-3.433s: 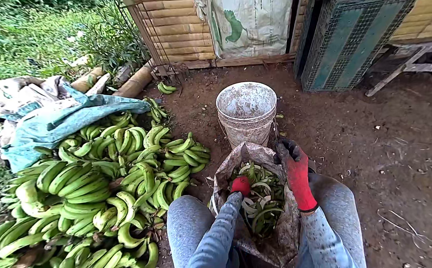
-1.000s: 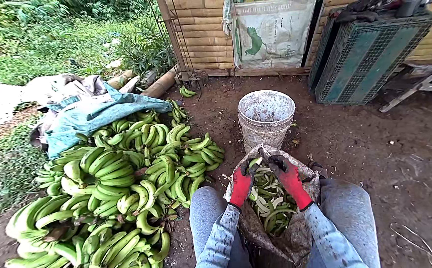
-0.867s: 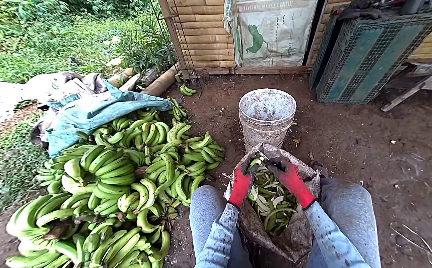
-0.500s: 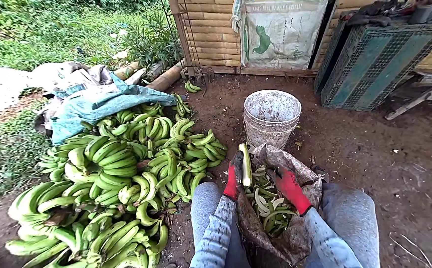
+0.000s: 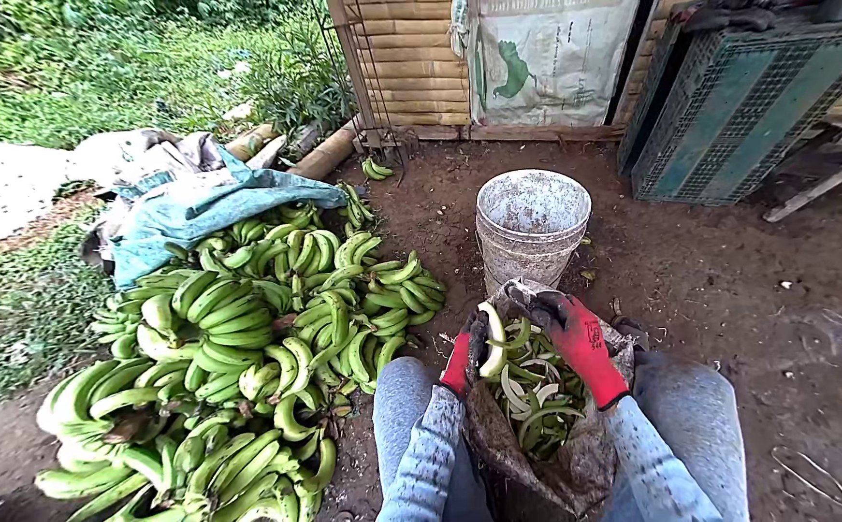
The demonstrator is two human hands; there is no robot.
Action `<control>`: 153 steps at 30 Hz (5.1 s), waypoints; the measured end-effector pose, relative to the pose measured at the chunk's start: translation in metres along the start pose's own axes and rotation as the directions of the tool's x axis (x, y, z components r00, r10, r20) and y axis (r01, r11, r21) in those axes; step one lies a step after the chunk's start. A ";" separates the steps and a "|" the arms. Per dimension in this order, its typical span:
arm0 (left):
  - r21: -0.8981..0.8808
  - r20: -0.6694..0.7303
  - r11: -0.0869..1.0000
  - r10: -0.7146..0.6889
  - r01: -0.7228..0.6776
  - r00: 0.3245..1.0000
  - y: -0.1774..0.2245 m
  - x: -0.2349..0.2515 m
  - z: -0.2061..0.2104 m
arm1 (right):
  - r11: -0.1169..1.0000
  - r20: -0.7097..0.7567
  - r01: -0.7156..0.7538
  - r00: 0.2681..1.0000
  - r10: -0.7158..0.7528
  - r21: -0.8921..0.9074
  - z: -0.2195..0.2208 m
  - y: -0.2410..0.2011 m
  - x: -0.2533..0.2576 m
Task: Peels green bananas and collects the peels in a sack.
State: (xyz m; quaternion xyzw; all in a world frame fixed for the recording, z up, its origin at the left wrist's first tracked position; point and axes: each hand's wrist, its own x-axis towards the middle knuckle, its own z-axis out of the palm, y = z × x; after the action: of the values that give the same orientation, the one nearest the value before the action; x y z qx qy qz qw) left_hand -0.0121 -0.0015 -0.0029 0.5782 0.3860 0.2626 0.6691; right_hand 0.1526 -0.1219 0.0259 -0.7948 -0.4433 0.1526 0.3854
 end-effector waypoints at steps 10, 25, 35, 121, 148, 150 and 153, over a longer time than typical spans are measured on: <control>-0.048 -0.213 0.983 0.164 -0.178 0.963 0.008 0.004 0.016 | 0.986 0.187 0.018 0.982 0.013 -0.166 0.020 -0.011 -0.013; -0.711 -0.111 0.703 -0.108 -0.003 0.988 0.017 0.012 -0.002 | 0.962 0.017 0.273 0.962 -0.273 0.003 0.034 -0.002 -0.037; -0.733 -0.278 0.663 -0.093 -0.149 0.956 0.017 0.010 0.003 | 0.979 0.081 0.175 0.983 -0.167 -0.107 0.042 -0.039 -0.028; -0.012 -0.004 0.988 0.153 -0.153 0.988 0.110 -0.109 -0.161 | 0.927 0.044 0.290 0.950 -0.308 0.239 0.000 -0.090 0.005; -0.358 -0.301 0.913 0.088 -0.198 0.950 0.054 0.025 0.005 | 0.962 -0.050 0.086 0.996 -0.075 0.259 0.026 -0.005 -0.052; -0.322 -0.316 0.914 0.142 -0.247 0.938 0.044 0.025 -0.001 | 0.959 0.086 0.057 0.993 -0.084 0.279 0.033 -0.015 -0.055; -0.312 -0.307 0.919 0.143 -0.241 0.941 0.026 0.023 0.002 | 0.888 0.253 -0.007 0.960 -0.124 0.460 0.042 -0.011 -0.052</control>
State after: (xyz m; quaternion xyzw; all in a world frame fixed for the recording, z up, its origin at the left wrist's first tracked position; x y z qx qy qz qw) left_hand 0.0054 0.0207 0.0181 0.4446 0.3649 0.4695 0.6698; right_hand 0.0926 -0.1416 0.0012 -0.6391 -0.4680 0.3494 0.5005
